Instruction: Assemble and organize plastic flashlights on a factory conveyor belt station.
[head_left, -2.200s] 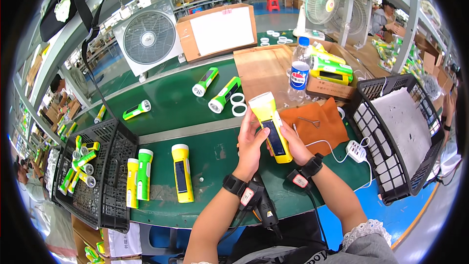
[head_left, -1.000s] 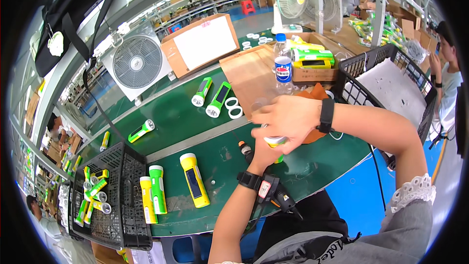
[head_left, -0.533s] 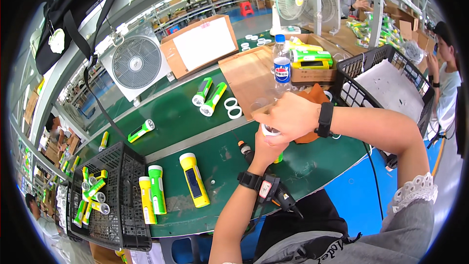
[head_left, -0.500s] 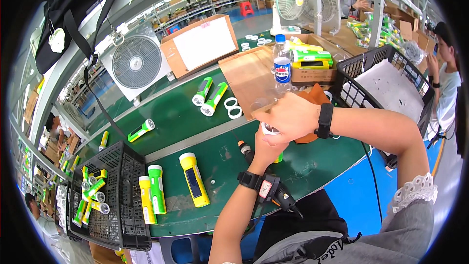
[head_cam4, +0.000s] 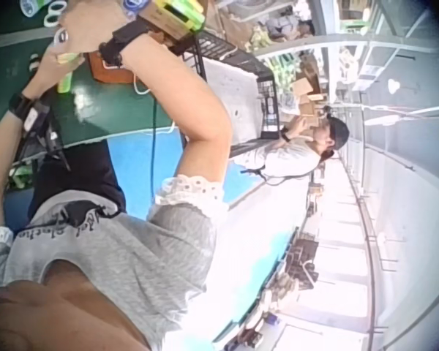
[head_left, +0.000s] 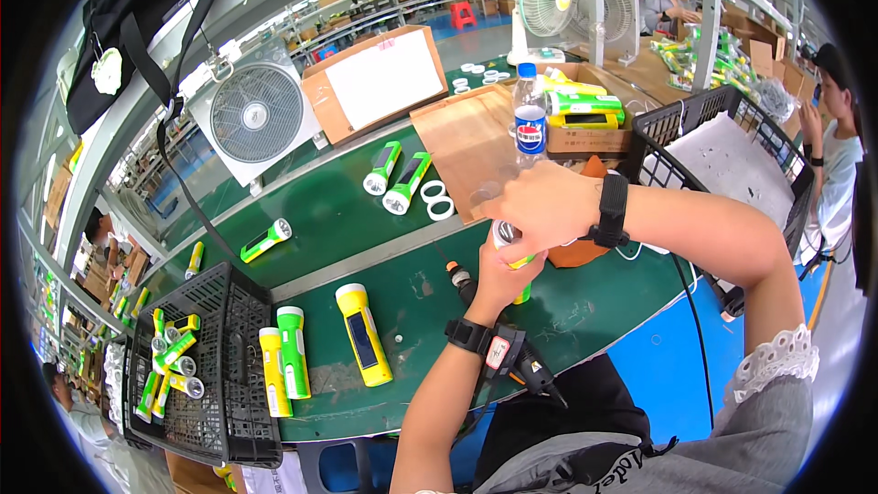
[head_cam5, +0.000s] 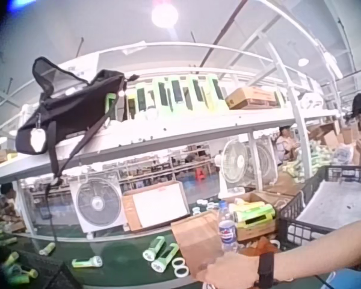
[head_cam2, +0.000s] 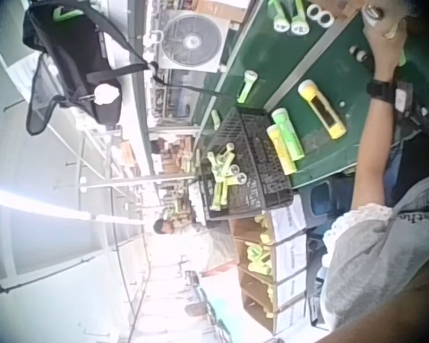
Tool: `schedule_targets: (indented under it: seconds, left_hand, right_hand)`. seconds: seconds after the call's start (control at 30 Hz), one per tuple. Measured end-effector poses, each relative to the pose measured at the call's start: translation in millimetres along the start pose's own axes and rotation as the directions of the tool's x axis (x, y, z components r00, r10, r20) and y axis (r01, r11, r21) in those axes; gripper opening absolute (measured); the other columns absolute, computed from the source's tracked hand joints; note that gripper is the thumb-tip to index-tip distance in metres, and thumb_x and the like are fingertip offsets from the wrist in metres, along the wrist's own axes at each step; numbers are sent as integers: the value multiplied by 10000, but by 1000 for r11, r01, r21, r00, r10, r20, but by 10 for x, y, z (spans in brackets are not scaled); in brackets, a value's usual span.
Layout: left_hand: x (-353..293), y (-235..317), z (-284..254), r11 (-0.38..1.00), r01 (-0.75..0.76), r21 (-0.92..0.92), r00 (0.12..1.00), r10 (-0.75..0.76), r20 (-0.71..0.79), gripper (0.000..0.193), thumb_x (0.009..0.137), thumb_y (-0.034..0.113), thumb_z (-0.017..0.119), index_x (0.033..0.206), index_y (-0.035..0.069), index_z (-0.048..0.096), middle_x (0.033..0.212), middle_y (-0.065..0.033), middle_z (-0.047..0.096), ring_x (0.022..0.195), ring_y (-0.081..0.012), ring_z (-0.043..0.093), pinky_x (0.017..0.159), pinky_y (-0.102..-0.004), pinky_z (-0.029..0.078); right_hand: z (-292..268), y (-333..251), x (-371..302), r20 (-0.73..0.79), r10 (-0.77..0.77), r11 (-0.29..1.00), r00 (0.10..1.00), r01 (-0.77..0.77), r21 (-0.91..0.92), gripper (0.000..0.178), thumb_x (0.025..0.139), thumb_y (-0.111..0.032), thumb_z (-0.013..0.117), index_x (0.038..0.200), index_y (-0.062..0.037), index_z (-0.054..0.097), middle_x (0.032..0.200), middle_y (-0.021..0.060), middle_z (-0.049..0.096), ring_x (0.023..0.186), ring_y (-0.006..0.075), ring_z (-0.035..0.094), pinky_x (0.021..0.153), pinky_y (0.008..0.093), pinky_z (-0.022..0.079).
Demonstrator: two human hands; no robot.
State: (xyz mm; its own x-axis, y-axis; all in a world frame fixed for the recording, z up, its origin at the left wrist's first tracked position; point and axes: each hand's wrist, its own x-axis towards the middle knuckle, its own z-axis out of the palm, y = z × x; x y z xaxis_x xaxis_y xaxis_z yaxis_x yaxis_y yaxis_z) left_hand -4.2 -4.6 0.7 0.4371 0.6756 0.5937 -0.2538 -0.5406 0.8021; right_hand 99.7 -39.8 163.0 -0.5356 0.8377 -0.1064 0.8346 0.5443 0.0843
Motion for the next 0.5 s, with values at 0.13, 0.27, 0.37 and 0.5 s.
schedule_targets:
  seconds: [0.13, 0.27, 0.37, 0.5]
  left_hand:
    - [-10, -30, 45, 974, 113, -197, 990, -126, -57, 300, 687, 1, 670, 952, 18, 531, 895, -21, 575, 801, -100, 553, 686, -251, 451]
    - [-5, -46, 8, 994, 68, -86, 997, -70, -23, 373, 665, 35, 695, 990, 12, 513, 910, -43, 594, 820, -116, 568, 718, -265, 455]
    - [6, 4, 13, 998, 37, -57, 998, -39, -43, 354, 670, 32, 690, 975, 14, 511, 894, -41, 595, 804, -114, 571, 705, -261, 459]
    - [3, 29, 33, 978, 98, -182, 995, -101, -9, 237, 698, -9, 657, 891, 27, 524, 808, -15, 574, 720, -91, 558, 626, -237, 463]
  right_hand:
    - [87, 173, -10, -306, -316, 926, 898, 362, 107, 417, 644, -385, 638, 921, -83, 561, 631, 158, 602, 580, 350, 586, 532, 440, 463]
    - [-44, 60, -11, -36, -105, 988, 994, 108, 113, 411, 640, -355, 646, 940, -94, 540, 699, 154, 603, 637, 345, 588, 554, 434, 462]
    - [-31, 20, 21, 17, 23, 999, 1000, -22, -32, 390, 644, -320, 643, 940, -99, 517, 767, 140, 595, 700, 339, 584, 582, 435, 455]
    - [2, 208, 32, -113, -285, 935, 952, 302, 187, 373, 631, -247, 657, 934, -92, 506, 786, 124, 574, 737, 345, 575, 605, 425, 449]
